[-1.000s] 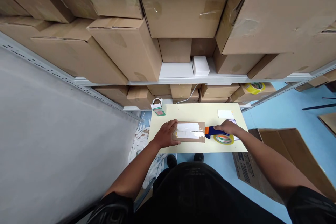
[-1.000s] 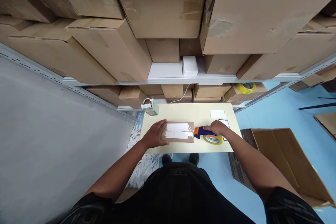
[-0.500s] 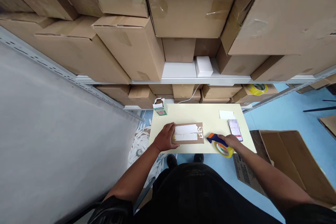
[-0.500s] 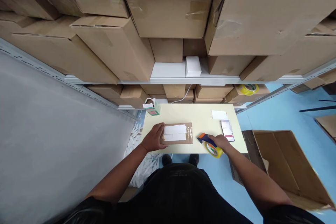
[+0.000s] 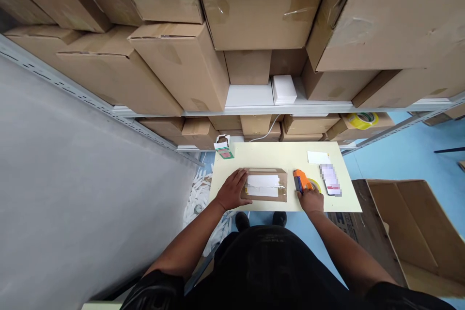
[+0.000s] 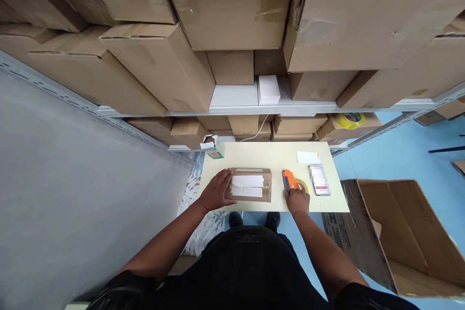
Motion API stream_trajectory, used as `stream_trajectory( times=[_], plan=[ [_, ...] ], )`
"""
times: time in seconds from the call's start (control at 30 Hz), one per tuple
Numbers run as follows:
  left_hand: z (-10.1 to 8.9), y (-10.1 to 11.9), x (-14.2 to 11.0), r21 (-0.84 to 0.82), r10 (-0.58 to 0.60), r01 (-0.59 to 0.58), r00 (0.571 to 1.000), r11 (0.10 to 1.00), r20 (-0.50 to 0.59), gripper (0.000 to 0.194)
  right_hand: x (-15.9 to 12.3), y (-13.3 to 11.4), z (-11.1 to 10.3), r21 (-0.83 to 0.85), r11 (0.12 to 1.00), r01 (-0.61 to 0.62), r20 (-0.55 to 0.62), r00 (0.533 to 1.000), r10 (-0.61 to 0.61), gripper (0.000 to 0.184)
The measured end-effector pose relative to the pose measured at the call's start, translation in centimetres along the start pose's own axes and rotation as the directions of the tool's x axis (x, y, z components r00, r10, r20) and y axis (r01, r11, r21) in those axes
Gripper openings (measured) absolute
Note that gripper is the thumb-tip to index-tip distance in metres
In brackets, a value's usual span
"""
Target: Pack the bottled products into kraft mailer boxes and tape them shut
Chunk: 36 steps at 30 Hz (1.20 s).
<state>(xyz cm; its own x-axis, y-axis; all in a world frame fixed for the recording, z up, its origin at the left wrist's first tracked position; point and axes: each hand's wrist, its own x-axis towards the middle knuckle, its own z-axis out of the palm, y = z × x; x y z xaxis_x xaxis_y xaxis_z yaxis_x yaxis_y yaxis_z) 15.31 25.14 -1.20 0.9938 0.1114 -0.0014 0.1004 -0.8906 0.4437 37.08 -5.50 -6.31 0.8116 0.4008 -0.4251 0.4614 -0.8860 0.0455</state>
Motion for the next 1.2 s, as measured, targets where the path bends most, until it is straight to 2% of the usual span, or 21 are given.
stream_trajectory(
  times=[0.07,0.13,0.2,0.27,0.33,0.37,0.4,0.43,0.5,0.53,0.57,0.6,0.63,0.7,0.8,0.9,0.97,1.1,1.2],
  plan=[
    [0.1,0.0,-0.1,-0.015,-0.005,0.005,1.0,1.0,-0.008,0.121,-0.7,-0.4,-0.5,0.057,0.998,-0.021,-0.031,0.999,0.022,0.051],
    [0.3,0.1,-0.2,-0.041,-0.006,0.006,1.0,0.999,-0.014,0.121,-1.6,-1.0,-1.6,0.215,0.976,0.03,-0.083,0.996,-0.012,0.056],
    [0.7,0.3,-0.5,-0.089,0.004,-0.006,1.0,0.996,-0.015,0.119,-2.6,-1.9,-3.0,0.462,0.879,0.119,-0.08,0.992,-0.093,0.06],
    [1.4,0.9,-0.9,-0.169,0.0,-0.008,0.999,0.986,-0.043,0.116,-3.3,-3.1,-4.3,0.67,0.727,0.151,-0.035,0.984,-0.172,0.063],
    [2.5,1.7,-1.3,-0.287,-0.084,0.045,0.988,0.957,-0.127,0.106,-3.8,-4.2,-5.2,0.76,0.636,0.132,-0.017,0.983,-0.183,0.063],
    [3.1,2.1,-1.5,-0.365,-0.176,0.101,0.968,0.925,-0.178,0.099,-4.0,-4.6,-5.5,0.777,0.617,0.123,-0.019,0.985,-0.174,0.062],
    [3.7,2.5,-1.5,-0.46,-0.304,0.178,0.928,0.87,-0.215,0.091,-4.1,-5.0,-5.5,0.786,0.607,0.117,-0.027,0.987,-0.156,0.06],
    [4.2,2.8,-1.5,-0.562,-0.45,0.266,0.866,0.783,-0.217,0.083,-4.2,-5.3,-5.5,0.792,0.6,0.113,-0.035,0.989,-0.141,0.059],
    [5.0,3.1,-1.3,-0.733,-0.694,0.41,0.71,0.543,-0.117,0.065,-4.5,-5.6,-5.1,0.799,0.587,0.126,-0.054,0.989,-0.139,0.058],
    [5.2,3.1,-1.1,-0.785,-0.759,0.448,0.65,0.428,-0.042,0.057,-4.6,-5.6,-4.9,0.802,0.58,0.144,-0.068,0.986,-0.151,0.058],
    [5.3,3.0,-0.9,-0.816,-0.787,0.466,0.617,0.343,0.021,0.052,-4.8,-5.7,-4.7,0.803,0.574,0.161,-0.082,0.983,-0.162,0.058],
    [5.3,2.9,-0.8,-0.833,-0.791,0.468,0.609,0.296,0.061,0.048,-4.9,-5.7,-4.5,0.803,0.57,0.171,-0.091,0.982,-0.167,0.058],
    [5.2,2.7,-0.7,-0.843,-0.781,0.459,0.62,0.282,0.077,0.044,-4.9,-5.6,-4.3,0.805,0.567,0.175,-0.097,0.982,-0.165,0.057],
    [4.8,2.4,-0.5,-0.859,-0.751,0.416,0.658,0.299,0.058,0.041,-4.8,-5.5,-4.2,0.812,0.561,0.162,-0.104,0.986,-0.133,0.053],
    [4.6,2.0,-0.2,-0.883,-0.699,0.335,0.715,0.328,0.011,0.046,-3.8,-5.3,-3.9,0.836,0.534,0.126,-0.096,0.992,-0.083,0.045],
    [5.2,1.7,0.2,-0.893,-0.667,0.312,0.745,0.325,0.018,0.053,-2.4,-5.1,-3.2,0.846,0.525,0.095,-0.06,0.995,-0.083,0.037],
    [6.1,1.5,0.5,-0.888,-0.669,0.332,0.743,0.318,0.038,0.058,-1.5,-5.1,-2.4,0.84,0.537,0.073,-0.028,0.995,-0.092,0.033],
    [8.0,1.3,0.5,-0.874,-0.699,0.394,0.709,0.284,0.093,0.07,-0.6,-4.8,-0.8,0.8,0.6,-0.012,0.087,0.992,-0.095,0.03],
    [8.6,0.8,0.1,-0.855,-0.71,0.431,0.696,0.289,0.111,0.064,-0.6,-4.2,-0.2,0.787,0.616,-0.039,0.137,0.984,-0.113,0.034]
  ],
)
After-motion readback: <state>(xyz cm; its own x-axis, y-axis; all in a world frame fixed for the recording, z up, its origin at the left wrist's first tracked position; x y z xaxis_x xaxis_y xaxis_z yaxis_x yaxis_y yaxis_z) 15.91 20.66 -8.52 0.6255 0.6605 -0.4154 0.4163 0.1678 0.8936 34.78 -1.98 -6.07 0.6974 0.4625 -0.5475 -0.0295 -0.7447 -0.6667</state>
